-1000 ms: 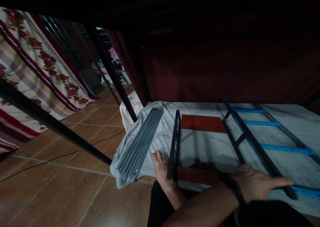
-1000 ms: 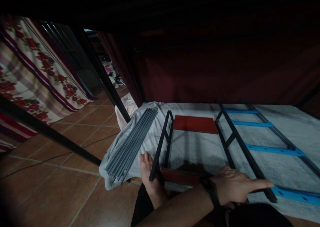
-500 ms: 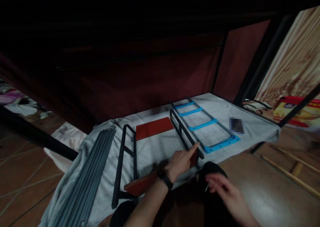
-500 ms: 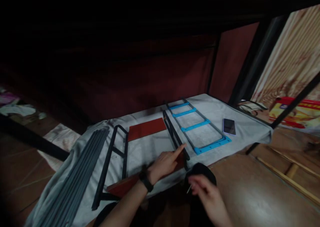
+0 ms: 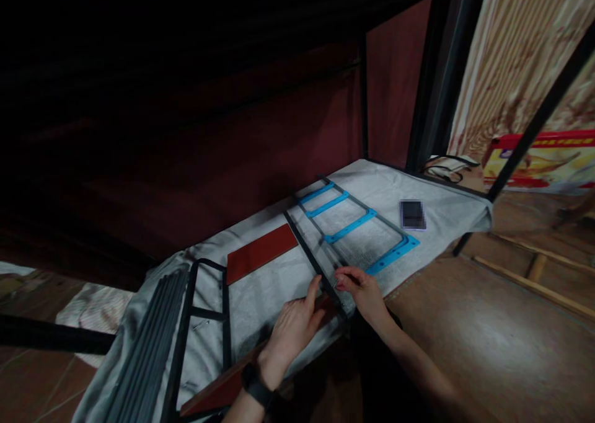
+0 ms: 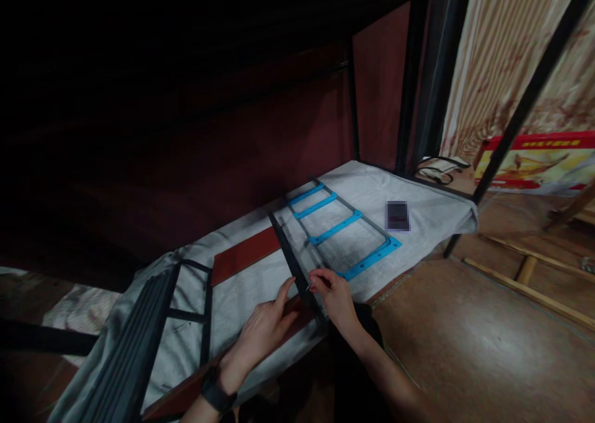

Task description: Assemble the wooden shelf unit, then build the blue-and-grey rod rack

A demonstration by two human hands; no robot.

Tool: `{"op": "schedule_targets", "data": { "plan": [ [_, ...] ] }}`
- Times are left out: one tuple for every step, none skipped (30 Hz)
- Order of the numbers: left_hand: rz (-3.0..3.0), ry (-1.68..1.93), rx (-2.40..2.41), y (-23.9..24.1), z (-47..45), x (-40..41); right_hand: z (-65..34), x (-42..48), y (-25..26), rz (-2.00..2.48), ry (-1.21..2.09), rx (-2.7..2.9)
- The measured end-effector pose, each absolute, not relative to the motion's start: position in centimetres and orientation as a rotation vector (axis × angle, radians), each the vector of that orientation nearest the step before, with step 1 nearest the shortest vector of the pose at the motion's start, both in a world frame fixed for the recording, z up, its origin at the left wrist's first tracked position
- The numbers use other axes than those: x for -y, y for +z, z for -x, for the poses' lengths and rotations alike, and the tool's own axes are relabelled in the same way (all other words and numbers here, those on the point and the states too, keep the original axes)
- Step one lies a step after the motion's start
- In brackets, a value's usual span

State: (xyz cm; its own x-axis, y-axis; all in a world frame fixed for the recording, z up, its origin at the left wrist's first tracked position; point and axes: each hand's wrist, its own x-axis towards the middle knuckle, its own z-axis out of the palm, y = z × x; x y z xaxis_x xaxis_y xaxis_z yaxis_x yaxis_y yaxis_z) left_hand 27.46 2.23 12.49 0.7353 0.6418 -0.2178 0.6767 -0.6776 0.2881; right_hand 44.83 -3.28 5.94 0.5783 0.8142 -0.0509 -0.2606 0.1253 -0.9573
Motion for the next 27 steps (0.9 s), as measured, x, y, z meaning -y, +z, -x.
{"op": "schedule_targets", "data": {
  "plan": [
    [-2.559, -0.126, -1.031, 12.5, -27.6, -2.2, -44.8, 3.2, 5.7, 1.185, 0.863, 0.565],
    [-2.531, -0.11, -1.039, 12.6, -27.7, -2.2, -44.8, 3.1, 5.6, 1.168, 0.873, 0.556],
    [-2.506, -0.105, -1.048, 12.7, -27.8, -2.2, -44.7, 3.1, 5.5, 1.159, 0.877, 0.553],
    [-2.488, -0.114, -1.053, 12.7, -27.9, -2.2, -44.7, 3.1, 5.5, 1.161, 0.873, 0.564],
    [-2.478, -0.134, -1.05, 12.8, -27.9, -2.2, -44.6, 3.2, 5.5, 1.175, 0.859, 0.587],
    [-2.476, -0.151, -1.044, 12.9, -28.0, -2.3, -44.5, 3.3, 5.6, 1.197, 0.836, 0.618],
    [-2.476, -0.156, -1.033, 12.9, -28.1, -2.3, -44.5, 3.5, 5.6, 1.225, 0.808, 0.655],
    [-2.472, -0.143, -1.016, 13.0, -28.1, -2.4, -44.4, 3.6, 5.6, 1.252, 0.777, 0.692],
    [-2.46, -0.113, -0.993, 13.0, -28.1, -2.6, -44.4, 3.7, 5.6, 1.272, 0.747, 0.722],
    [-2.435, -0.077, -0.968, 13.1, -28.2, -2.8, -44.4, 3.8, 5.6, 1.284, 0.728, 0.745],
    [-2.399, -0.045, -0.937, 13.1, -28.3, -3.0, -44.5, 3.9, 5.6, 1.288, 0.725, 0.76],
    [-2.355, -0.021, -0.899, 13.1, -28.3, -3.2, -44.6, 3.9, 5.6, 1.289, 0.737, 0.768],
    [-2.31, -0.004, -0.857, 13.1, -28.4, -3.5, -44.7, 3.9, 5.6, 1.287, 0.758, 0.768],
    [-2.27, 0.014, -0.82, 13.0, -28.5, -3.7, -44.8, 3.8, 5.6, 1.288, 0.782, 0.762],
    [-2.237, 0.027, -0.792, 12.9, -28.5, -3.9, -44.9, 3.8, 5.6, 1.295, 0.796, 0.75],
    [-2.215, 0.039, -0.775, 12.8, -28.5, -4.0, -45.0, 3.8, 5.6, 1.309, 0.792, 0.735],
    [-2.203, 0.051, -0.773, 12.7, -28.5, -4.0, -45.0, 3.7, 5.6, 1.328, 0.774, 0.722],
    [-2.199, 0.064, -0.78, 12.5, -28.4, -4.0, -45.0, 3.7, 5.6, 1.346, 0.75, 0.712],
    [-2.199, 0.074, -0.79, 12.4, -28.4, -4.0, -45.1, 3.8, 5.6, 1.361, 0.73, 0.701],
    [-2.198, 0.081, -0.798, 12.3, -28.3, -3.9, -45.1, 3.8, 5.6, 1.371, 0.718, 0.694],
    [-2.193, 0.087, -0.802, 12.2, -28.3, -3.8, -45.1, 3.8, 5.6, 1.376, 0.717, 0.695],
    [-2.182, 0.092, -0.799, 12.2, -28.3, -3.7, -45.2, 3.7, 5.6, 1.374, 0.725, 0.707],
    [-2.163, 0.095, -0.787, 12.2, -28.4, -3.7, -45.2, 3.7, 5.7, 1.367, 0.737, 0.731],
    [-2.136, 0.093, -0.767, 12.3, -28.5, -3.7, -45.3, 3.7, 5.7, 1.355, 0.752, 0.766],
    [-2.104, 0.089, -0.745, 12.4, -28.6, -3.7, -45.5, 3.6, 5.7, 1.342, 0.769, 0.806],
    [-2.073, 0.086, -0.726, 12.5, -28.7, -3.7, -45.6, 3.6, 5.7, 1.335, 0.787, 0.844],
    [-2.046, 0.086, -0.711, 12.6, -28.7, -3.8, -45.8, 3.5, 5.7, 1.334, 0.807, 0.87]
  ]
}}
